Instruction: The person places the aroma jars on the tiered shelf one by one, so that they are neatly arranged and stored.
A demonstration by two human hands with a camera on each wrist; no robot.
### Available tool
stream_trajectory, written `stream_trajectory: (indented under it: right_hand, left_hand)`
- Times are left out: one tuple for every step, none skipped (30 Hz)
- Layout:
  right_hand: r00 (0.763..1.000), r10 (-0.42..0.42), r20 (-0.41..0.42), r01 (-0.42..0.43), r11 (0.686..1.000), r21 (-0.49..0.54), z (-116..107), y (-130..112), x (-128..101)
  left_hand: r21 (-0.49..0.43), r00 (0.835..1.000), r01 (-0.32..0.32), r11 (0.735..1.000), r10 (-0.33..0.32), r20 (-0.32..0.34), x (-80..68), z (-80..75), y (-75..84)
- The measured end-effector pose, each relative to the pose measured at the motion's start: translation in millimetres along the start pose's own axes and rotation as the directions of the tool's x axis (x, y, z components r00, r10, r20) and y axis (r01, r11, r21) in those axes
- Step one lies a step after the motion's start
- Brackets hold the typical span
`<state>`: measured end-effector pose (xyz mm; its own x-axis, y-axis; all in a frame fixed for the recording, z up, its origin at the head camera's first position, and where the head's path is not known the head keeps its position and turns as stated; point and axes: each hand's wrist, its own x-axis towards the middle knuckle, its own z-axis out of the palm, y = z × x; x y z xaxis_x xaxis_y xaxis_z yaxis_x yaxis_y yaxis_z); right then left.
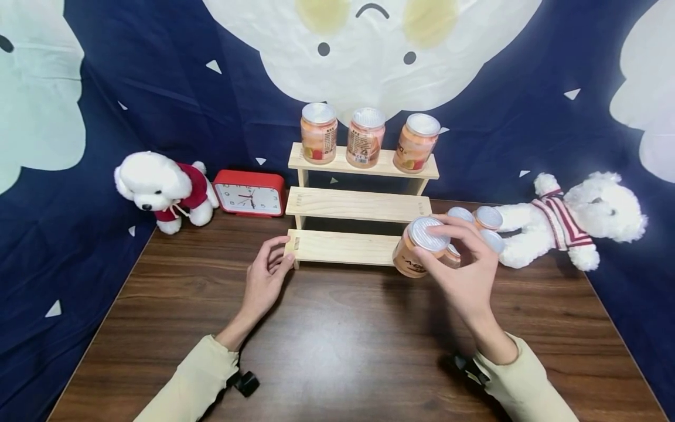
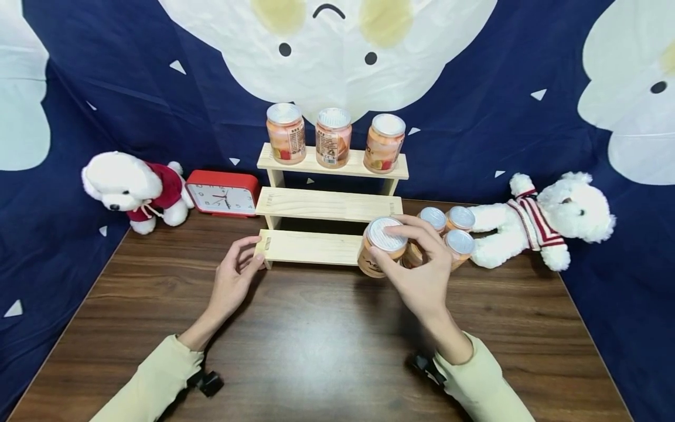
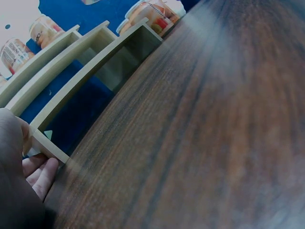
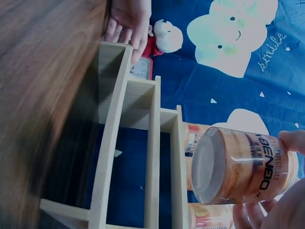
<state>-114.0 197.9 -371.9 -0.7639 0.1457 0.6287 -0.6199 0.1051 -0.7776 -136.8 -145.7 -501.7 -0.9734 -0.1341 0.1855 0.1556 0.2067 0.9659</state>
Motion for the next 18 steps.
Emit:
stream_trajectory:
  right_hand:
    - [1.0,0.01,0.004,-0.01,1.0,-0.012,1.8,-0.2,1.5]
    - [1.0,0.019,0.008,-0.018,0.999,-0.03,3.4,-0.3,3.0]
    - [1.0,0.028,0.012,-0.027,0.998,-0.051,5.1,-0.6,4.7]
    - [0.999,0.034,0.016,-0.033,0.997,-0.071,6.8,-0.7,6.6]
    - [0.999,0.04,0.022,-0.038,0.996,-0.085,8.5,-0.7,8.4]
    - [0.999,0.046,0.024,-0.043,0.994,-0.096,10.4,-0.8,10.3]
    - [0.998,0.05,0.027,-0.047,0.994,-0.102,12.3,-0.6,12.1]
    - [0.998,0.052,0.029,-0.049,0.994,-0.101,14.2,-0.2,14.0]
    - [0.998,0.053,0.031,-0.05,0.994,-0.098,16.1,0.4,15.8]
    - [0.998,0.055,0.033,-0.052,0.995,-0.086,18.1,0.7,17.5]
    - [0.998,0.059,0.034,-0.057,0.996,-0.071,20.3,0.9,19.1]
    - [0.997,0.061,0.037,-0.058,0.996,-0.064,22.3,1.5,20.7]
    - [0.997,0.058,0.041,-0.056,0.997,-0.059,24.1,2.1,22.3]
    - [0.997,0.057,0.044,-0.054,0.997,-0.049,26.0,2.3,24.1]
    - [0.997,0.057,0.044,-0.055,0.998,-0.04,28.1,2.5,25.9]
    - [0.997,0.056,0.046,-0.055,0.998,-0.028,30.2,2.7,27.7]
    - [0.997,0.056,0.045,-0.055,0.998,-0.027,32.3,3.0,29.4]
    - [0.997,0.054,0.046,-0.053,0.998,-0.03,34.4,3.2,31.1]
  left_hand:
    - [-0.002,1.0,-0.014,1.0,0.014,-0.003,-0.1,-0.2,-1.4]
    - [-0.007,1.0,-0.029,1.0,0.029,-0.006,0.0,-0.7,-3.0]
    - [-0.025,0.999,-0.049,0.998,0.049,-0.006,1.1,-1.5,-8.6]
    - [-0.027,0.998,-0.058,0.998,0.057,-0.014,1.4,-1.6,-10.4]
    - [-0.027,0.998,-0.063,0.998,0.062,-0.015,1.3,-1.8,-11.1]
    - [-0.028,0.998,-0.067,0.997,0.066,-0.018,1.2,-1.9,-11.3]
    - [-0.03,0.998,-0.066,0.997,0.066,-0.014,0.6,-2.0,-9.9]
    - [-0.032,0.998,-0.065,0.997,0.065,-0.013,0.3,-1.8,-8.8]
    - [-0.042,0.997,-0.07,0.997,0.07,-0.013,1.1,-1.9,-11.4]
    - [-0.025,0.998,-0.058,0.998,0.058,-0.012,0.0,-1.4,-7.3]
    - [-0.023,0.998,-0.056,0.998,0.056,-0.004,-0.4,-1.3,-6.2]
    - [-0.025,0.998,-0.06,0.998,0.06,-0.002,-0.3,-1.2,-6.6]
    - [-0.024,0.998,-0.06,0.998,0.06,0.0,-0.1,-1.3,-7.3]
    - [-0.026,0.998,-0.06,0.998,0.06,-0.003,0.6,-1.3,-9.7]
    - [-0.026,0.998,-0.064,0.998,0.064,-0.002,1.1,-1.6,-11.2]
    - [-0.014,0.998,-0.059,0.998,0.059,-0.001,1.0,-1.5,-11.2]
    - [-0.016,0.998,-0.064,0.998,0.064,-0.002,2.1,-1.5,-14.0]
    - [-0.019,0.998,-0.068,0.997,0.068,-0.005,2.8,-1.4,-15.8]
